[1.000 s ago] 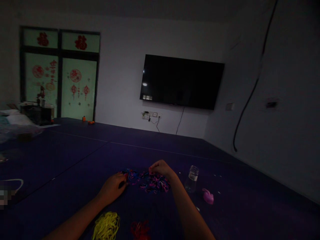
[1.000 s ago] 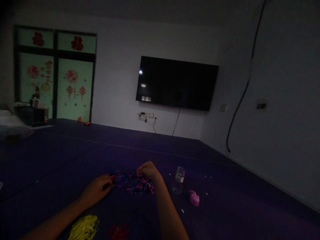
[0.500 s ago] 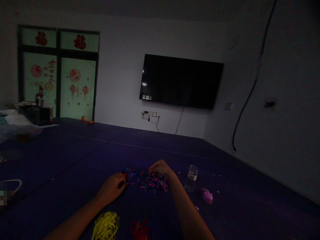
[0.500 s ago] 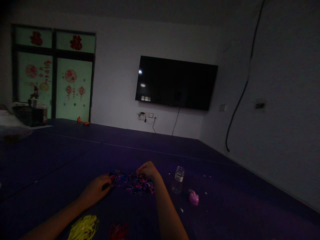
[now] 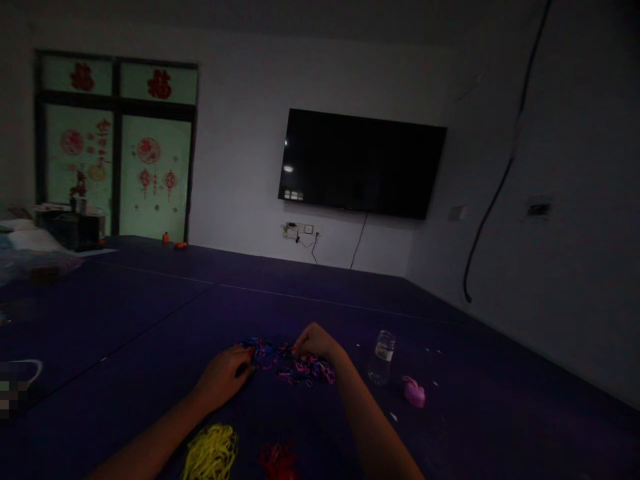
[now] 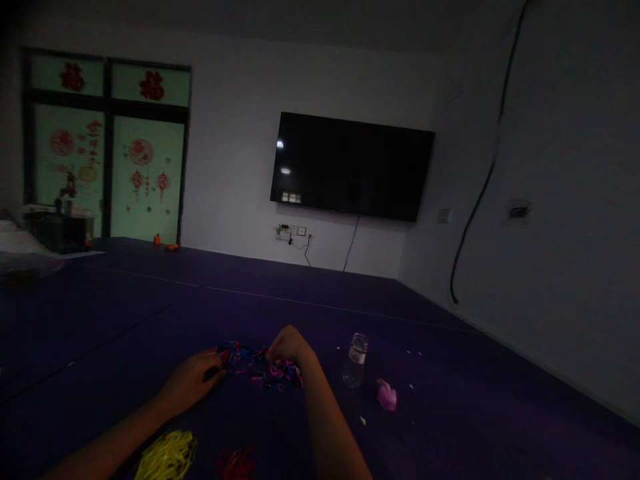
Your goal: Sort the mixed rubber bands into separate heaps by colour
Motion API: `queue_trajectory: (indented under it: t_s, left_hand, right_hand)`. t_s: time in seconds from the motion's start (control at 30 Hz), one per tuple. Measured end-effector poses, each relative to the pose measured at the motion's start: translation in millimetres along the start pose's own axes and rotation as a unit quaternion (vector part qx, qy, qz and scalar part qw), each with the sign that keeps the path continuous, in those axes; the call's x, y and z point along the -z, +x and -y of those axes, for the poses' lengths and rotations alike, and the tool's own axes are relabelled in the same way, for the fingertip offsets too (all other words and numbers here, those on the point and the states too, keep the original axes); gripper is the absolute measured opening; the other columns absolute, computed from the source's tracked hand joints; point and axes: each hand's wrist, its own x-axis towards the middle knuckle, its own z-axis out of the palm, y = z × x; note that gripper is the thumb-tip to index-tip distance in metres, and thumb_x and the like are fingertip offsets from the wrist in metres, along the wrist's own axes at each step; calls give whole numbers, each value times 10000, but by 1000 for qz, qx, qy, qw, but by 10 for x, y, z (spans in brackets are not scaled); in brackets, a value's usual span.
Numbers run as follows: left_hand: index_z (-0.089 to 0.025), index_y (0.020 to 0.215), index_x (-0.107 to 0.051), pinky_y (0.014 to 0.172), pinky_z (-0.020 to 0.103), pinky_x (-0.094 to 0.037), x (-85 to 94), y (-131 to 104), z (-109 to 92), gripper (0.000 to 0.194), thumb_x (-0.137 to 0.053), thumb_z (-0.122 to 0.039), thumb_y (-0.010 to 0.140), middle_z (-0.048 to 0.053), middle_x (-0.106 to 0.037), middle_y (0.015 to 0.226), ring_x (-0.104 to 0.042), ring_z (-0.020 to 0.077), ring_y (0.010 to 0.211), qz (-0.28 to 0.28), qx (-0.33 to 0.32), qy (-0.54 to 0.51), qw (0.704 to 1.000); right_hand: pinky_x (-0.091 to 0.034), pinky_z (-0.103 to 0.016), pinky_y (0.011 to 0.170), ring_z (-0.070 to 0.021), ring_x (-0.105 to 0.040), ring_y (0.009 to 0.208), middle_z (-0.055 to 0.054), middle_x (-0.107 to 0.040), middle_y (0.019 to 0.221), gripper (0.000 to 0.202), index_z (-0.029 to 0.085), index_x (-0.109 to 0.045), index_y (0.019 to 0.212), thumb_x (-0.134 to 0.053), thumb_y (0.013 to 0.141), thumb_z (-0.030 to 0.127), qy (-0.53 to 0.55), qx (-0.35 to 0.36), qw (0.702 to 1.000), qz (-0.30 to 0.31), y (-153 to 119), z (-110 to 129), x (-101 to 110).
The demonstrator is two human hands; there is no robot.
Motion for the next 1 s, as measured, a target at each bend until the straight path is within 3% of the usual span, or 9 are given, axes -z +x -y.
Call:
queue_trajectory:
  t_s: [0.27,0.47,0.73,1.0]
  left_hand:
    - [-212,669,-575,880,338,-443,-2,23,7,164,-488,-218,808,21,-666,777,-620,190,829,11,-1,-10,1000]
    - [-211,680,-580,874,327,-442,27,24,-28,181,-472,-236,822,31,-675,806,-618,193,864,22,9,-7,1000]
    - [-216,708,-606,904,337,-431,27,12,-19,164,-487,-241,818,26,-679,811,-622,192,863,14,7,-9,1000]
    - [-210,703,-608,873,335,-448,32,9,-44,186,-481,-261,829,41,-683,836,-623,205,895,12,16,4,1000]
  right_hand:
    - [-392,-155,468,-157,-654,617,-58,-712,651,142,147,-740,608,-657,526,66,-139,6,990,3,-29,120,-116]
    - [-365,-169,450,-175,-659,638,-73,-724,691,210,161,-762,668,-687,493,73,-218,12,976,-2,-26,182,-156]
    - [-366,-148,452,-164,-665,659,-60,-725,708,235,150,-769,746,-657,551,84,-235,16,972,-13,-80,239,-158]
    - [-383,-126,440,-134,-664,613,-65,-726,722,227,142,-763,798,-598,647,106,-228,-6,974,-13,-153,292,-8]
